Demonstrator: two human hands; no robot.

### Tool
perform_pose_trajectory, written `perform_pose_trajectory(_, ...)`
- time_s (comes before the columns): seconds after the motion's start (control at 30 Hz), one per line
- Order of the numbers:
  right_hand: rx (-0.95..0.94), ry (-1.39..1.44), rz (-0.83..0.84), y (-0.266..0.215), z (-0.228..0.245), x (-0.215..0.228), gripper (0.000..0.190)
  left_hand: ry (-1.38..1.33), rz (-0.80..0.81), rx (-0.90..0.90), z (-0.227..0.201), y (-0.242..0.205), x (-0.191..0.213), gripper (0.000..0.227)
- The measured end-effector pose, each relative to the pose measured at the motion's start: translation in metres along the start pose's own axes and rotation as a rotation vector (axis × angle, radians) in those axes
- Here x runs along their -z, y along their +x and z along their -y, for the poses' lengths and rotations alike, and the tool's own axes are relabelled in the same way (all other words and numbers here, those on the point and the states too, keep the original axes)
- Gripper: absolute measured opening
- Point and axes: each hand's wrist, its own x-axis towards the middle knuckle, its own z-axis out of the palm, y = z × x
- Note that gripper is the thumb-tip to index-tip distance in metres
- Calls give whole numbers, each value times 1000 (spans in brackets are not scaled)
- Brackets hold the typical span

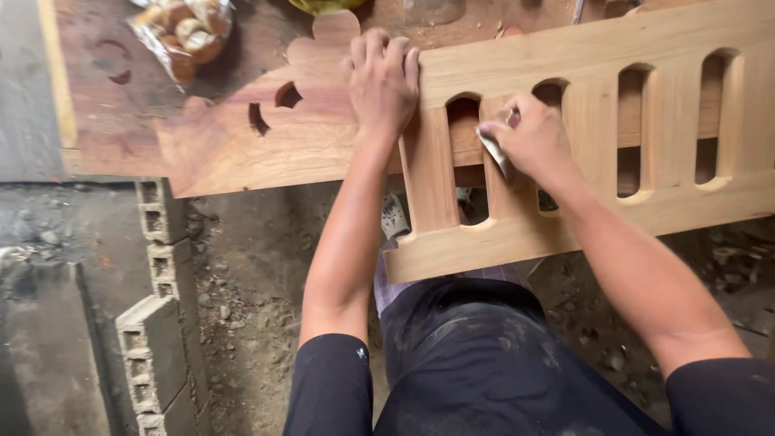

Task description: The recorder is sanding and using a chisel on a decorative wooden furniture component.

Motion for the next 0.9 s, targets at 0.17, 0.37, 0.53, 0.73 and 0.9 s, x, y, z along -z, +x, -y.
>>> perform_pose_trajectory(0.17, 95, -197, 14, 44, 12, 3, 43, 160, -68, -16, 5, 5, -11, 26)
perform_pose_trajectory(0.37, 456, -287, 196, 81, 25, 3, 32, 110, 235, 163, 3, 13, 2, 29)
perform_pose_trajectory(0.53, 444, 300, 151, 70, 33, 34, 24, 157, -134, -36, 9, 1, -14, 20)
perform_pose_trajectory(0.73, 183, -130, 206, 71, 28, 10, 43, 147, -59, 42, 9, 3, -14, 21)
perform_pose_trajectory(0.9, 847, -211, 83, 86, 20, 11, 35, 23, 487, 294, 2, 14, -8, 29)
